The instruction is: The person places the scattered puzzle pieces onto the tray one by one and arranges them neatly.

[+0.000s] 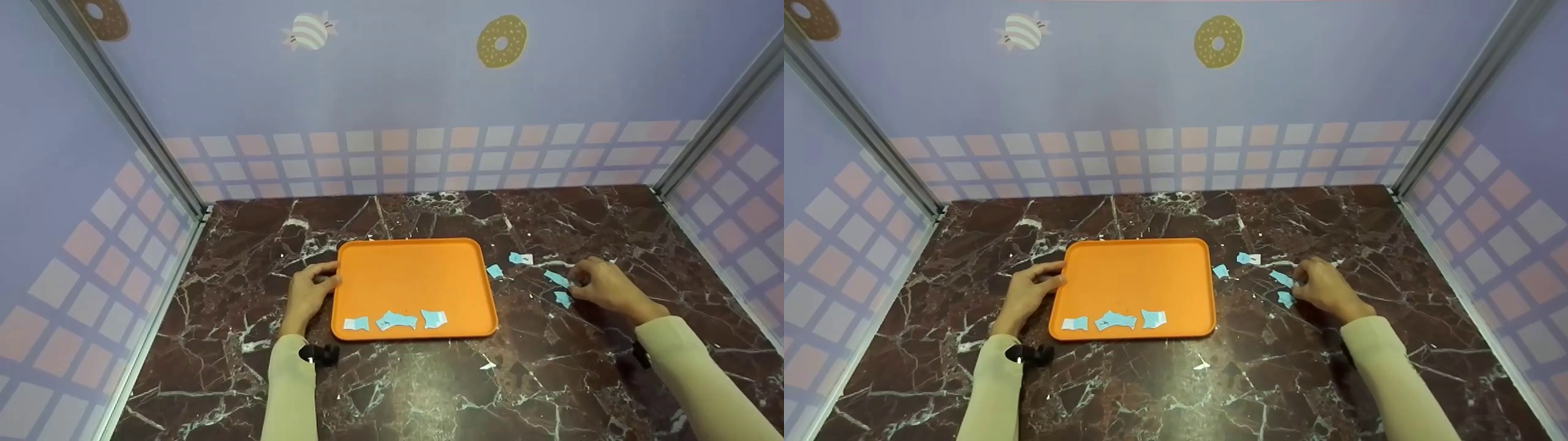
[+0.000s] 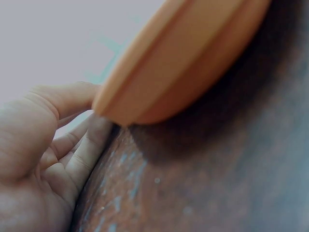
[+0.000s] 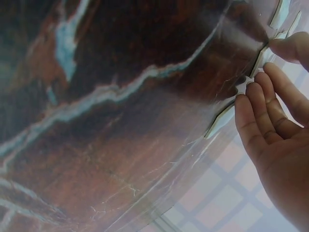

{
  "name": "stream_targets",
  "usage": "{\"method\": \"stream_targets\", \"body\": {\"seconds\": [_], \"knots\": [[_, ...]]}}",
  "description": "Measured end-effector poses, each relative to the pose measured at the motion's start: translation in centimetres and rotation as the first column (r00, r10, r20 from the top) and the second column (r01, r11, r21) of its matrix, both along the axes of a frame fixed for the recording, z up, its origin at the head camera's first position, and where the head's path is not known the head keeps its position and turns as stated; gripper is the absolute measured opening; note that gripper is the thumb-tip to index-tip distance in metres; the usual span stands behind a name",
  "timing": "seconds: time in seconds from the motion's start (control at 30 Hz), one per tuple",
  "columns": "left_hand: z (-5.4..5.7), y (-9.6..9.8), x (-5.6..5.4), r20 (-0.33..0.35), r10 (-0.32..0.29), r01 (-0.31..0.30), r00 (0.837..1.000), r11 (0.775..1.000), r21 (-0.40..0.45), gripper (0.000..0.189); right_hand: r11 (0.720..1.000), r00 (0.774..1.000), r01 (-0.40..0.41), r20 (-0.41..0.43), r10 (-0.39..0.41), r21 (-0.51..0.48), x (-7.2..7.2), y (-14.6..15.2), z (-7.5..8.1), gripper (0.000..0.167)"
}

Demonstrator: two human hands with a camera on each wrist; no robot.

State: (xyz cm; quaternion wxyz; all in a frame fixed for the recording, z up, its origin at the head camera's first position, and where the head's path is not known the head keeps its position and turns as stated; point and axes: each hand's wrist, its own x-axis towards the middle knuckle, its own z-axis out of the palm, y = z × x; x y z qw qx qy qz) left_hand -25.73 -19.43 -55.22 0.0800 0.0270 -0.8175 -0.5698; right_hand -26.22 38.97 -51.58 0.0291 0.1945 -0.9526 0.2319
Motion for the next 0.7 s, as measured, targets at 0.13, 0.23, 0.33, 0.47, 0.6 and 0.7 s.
{"method": "stream_targets", "body": {"seconds": [0.13,0.23,0.33,0.47,0.6,0.7], "knots": [[0.0,0.0,0.0,0.007,0.003,-0.003,1.0,1.0,0.005,0.03,1.0,1.0,0.006,-0.008,-0.007,-0.019,0.1,-0.2,0.1,0.018],[0.1,0.1,0.0,0.009,0.0,0.0,1.0,1.0,0.01,0.03,1.0,1.0,0.007,0.003,-0.007,-0.023,0.1,-0.5,0.2,0.018],[0.1,0.0,0.1,0.012,-0.005,0.005,1.0,1.0,0.016,0.031,1.0,1.0,0.009,0.022,-0.008,-0.02,0.2,-0.9,0.4,0.016],[0.1,0.0,0.1,0.016,-0.01,0.009,1.0,1.0,0.02,0.031,1.0,1.0,0.004,0.027,-0.003,-0.015,0.2,-1.6,0.6,0.016],[0.1,0.0,0.1,0.017,-0.008,0.008,1.0,1.0,0.015,0.031,1.0,1.0,-0.015,0.016,0.015,-0.013,0.3,-2.6,0.8,0.016],[0.1,0.0,0.1,0.019,-0.006,0.006,1.0,1.0,0.008,0.031,0.999,0.999,-0.028,0.02,0.028,-0.018,0.3,-3.3,1.0,0.016]]}}
